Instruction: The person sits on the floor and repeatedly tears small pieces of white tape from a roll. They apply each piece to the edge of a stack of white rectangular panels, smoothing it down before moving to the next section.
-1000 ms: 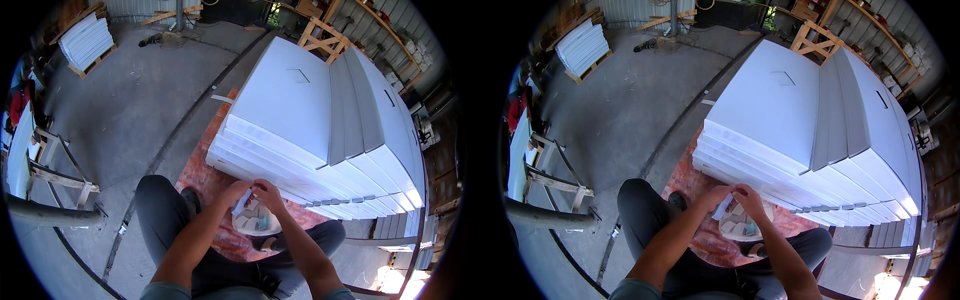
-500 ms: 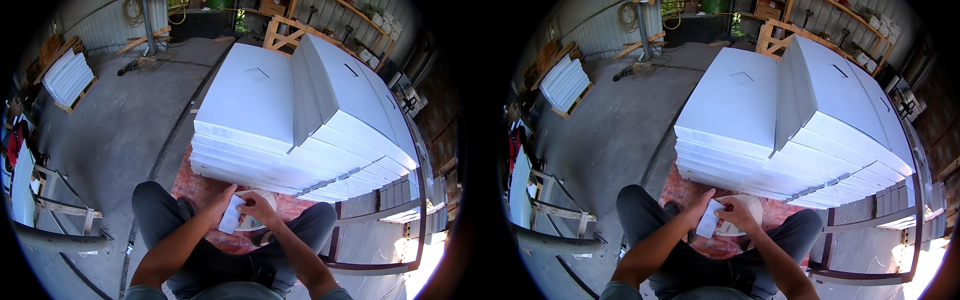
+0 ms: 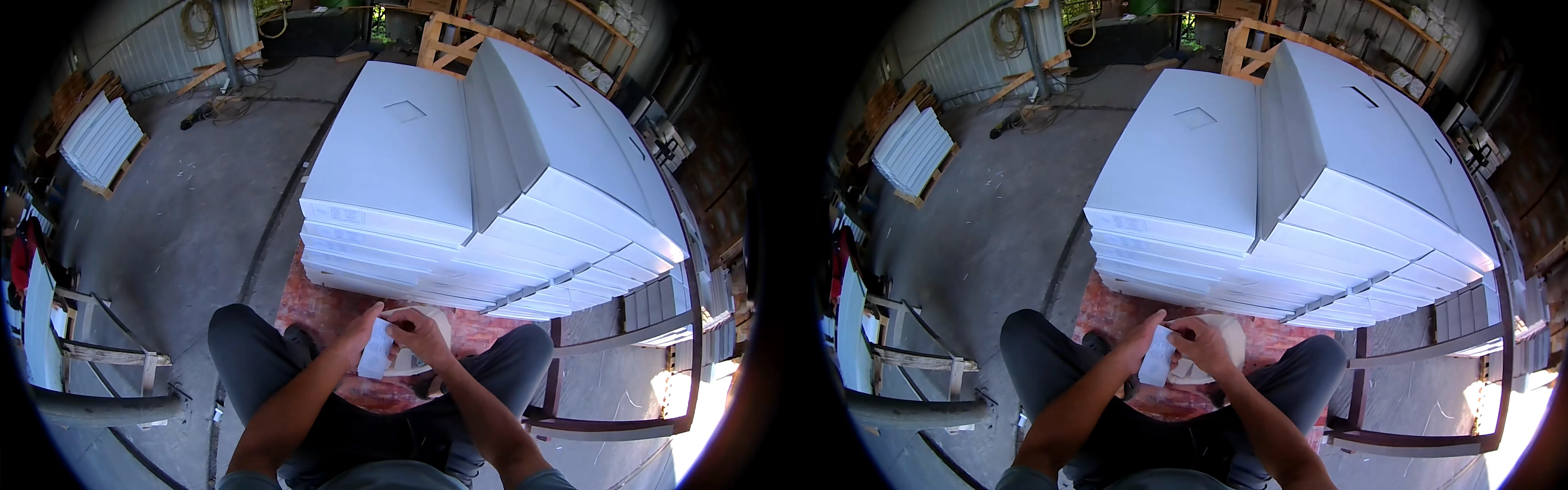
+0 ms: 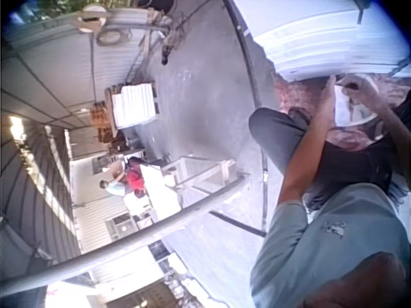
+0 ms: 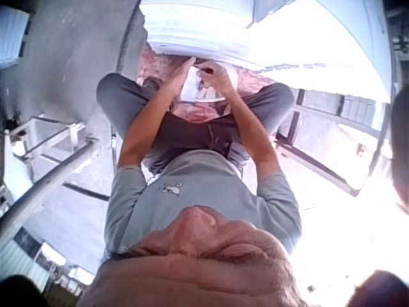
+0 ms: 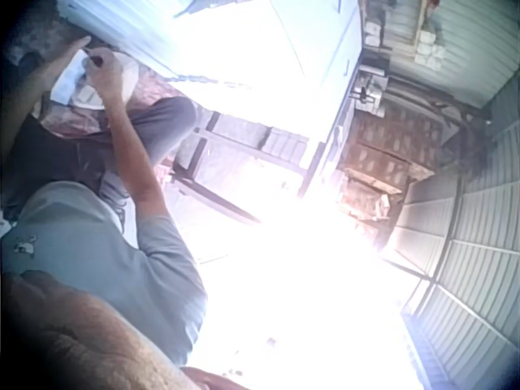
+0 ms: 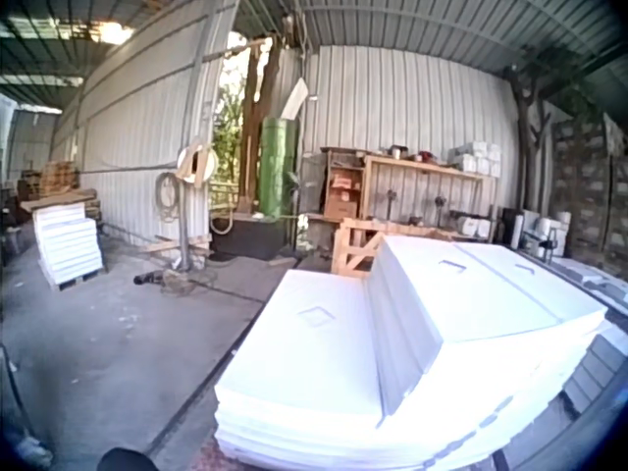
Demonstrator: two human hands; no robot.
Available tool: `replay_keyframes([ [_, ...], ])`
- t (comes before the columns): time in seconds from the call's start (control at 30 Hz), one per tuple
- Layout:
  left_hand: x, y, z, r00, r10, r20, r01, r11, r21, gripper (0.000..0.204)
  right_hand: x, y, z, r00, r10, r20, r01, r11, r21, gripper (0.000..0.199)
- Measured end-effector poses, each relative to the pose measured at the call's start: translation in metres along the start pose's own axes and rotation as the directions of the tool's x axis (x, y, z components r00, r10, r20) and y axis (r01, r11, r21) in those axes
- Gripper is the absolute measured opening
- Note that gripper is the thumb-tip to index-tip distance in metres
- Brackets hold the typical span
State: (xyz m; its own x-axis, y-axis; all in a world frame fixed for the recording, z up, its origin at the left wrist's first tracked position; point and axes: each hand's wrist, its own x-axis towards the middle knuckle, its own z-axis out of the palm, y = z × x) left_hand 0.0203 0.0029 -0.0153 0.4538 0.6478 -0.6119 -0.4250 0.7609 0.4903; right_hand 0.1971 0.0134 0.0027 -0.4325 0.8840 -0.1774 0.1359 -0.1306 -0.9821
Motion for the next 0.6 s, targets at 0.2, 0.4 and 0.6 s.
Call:
replay_keyframes([
  [0.2,0.018,-0.004,-0.018,0.987,0.039,-0.157,-0.042,0.999,-0.020,0.054,0.003,-0.003,0.005,0.972,-0.230,-0.048,0.191,0.891,-0.413,0.035],
  [0.4,0.019,-0.003,-0.020,0.987,0.068,-0.147,-0.074,0.997,-0.034,0.052,0.000,-0.004,0.009,0.944,-0.317,-0.091,0.224,0.819,-0.529,0.032],
  [0.6,0.012,0.002,-0.009,0.975,0.117,-0.190,-0.119,0.993,0.000,0.049,0.001,-0.006,0.011,0.940,-0.322,-0.112,0.215,0.815,-0.538,0.027],
])
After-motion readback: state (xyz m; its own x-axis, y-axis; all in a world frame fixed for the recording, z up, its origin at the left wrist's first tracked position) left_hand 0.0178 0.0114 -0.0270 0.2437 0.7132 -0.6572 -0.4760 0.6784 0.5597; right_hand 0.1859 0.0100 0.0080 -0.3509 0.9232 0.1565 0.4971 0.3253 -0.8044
